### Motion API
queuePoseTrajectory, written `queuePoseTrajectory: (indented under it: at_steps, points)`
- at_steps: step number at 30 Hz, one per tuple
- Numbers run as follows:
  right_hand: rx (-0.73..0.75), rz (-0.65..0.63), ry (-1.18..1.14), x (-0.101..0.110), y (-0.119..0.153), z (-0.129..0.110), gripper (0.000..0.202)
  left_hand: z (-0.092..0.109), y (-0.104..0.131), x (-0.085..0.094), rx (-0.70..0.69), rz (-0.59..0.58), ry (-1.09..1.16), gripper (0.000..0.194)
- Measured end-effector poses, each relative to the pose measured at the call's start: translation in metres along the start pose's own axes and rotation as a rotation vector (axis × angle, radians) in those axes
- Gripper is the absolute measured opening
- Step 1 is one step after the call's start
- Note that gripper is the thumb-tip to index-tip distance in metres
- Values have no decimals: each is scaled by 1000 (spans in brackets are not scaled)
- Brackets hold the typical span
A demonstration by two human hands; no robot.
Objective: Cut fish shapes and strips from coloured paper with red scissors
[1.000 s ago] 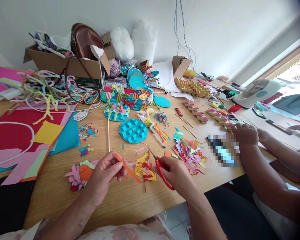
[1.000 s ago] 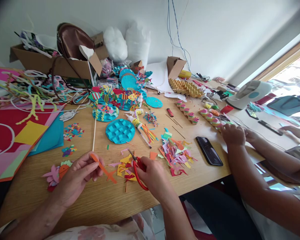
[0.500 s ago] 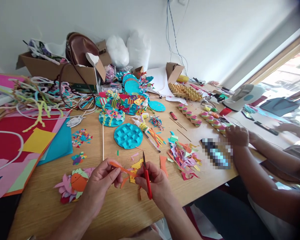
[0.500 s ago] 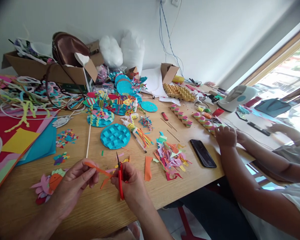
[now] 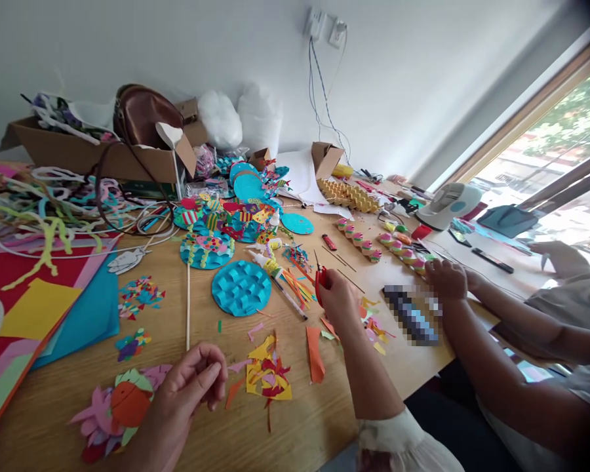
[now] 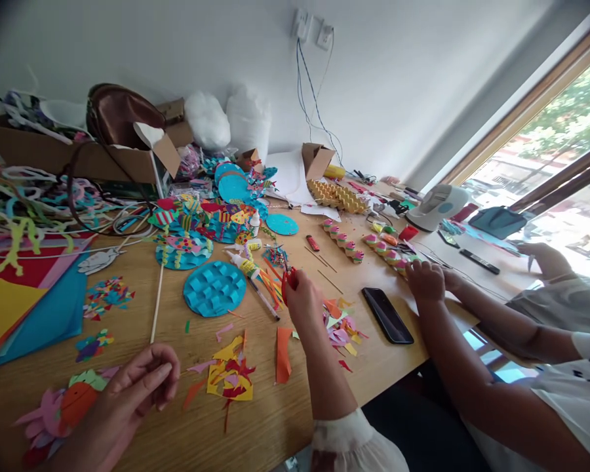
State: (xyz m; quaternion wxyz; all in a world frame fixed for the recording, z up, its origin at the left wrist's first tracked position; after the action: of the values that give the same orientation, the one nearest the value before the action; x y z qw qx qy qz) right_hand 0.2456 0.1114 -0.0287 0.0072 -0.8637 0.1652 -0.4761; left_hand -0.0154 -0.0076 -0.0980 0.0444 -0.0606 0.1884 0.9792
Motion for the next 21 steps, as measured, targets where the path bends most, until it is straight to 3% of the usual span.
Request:
queuePoseTrajectory:
  at_steps: [6, 9, 13, 17, 21]
  points:
    - [-27, -101, 161, -44, -20, 2, 22, -3, -2, 0, 40, -26, 10, 20]
    - [-38, -150, 225, -52, -18, 3, 25, -5, -2, -1, 46, -54, 11, 20]
    - [-41, -168, 282, -30, -2, 0, 25, -5, 1, 0, 32, -54, 0, 14]
    - [-20, -194, 308, 2, 32, 0, 22, -4, 3, 2, 40, -27, -14, 14]
    - [-8, -311, 329, 1, 81, 9, 13, -4, 5, -1, 39, -38, -23, 14]
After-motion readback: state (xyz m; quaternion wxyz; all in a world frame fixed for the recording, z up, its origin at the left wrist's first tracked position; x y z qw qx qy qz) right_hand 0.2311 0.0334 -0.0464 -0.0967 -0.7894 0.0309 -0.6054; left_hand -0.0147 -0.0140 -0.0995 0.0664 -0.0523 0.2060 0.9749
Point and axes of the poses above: each hand's wrist, its own y-axis away from the middle knuckle, its own x-axis out of the back of the hand, z = x × y, the point moved 8 cm from there along -y, towards the middle knuckle, and after that the axes turned 13 degrees about -y, right-handed, at the moved point
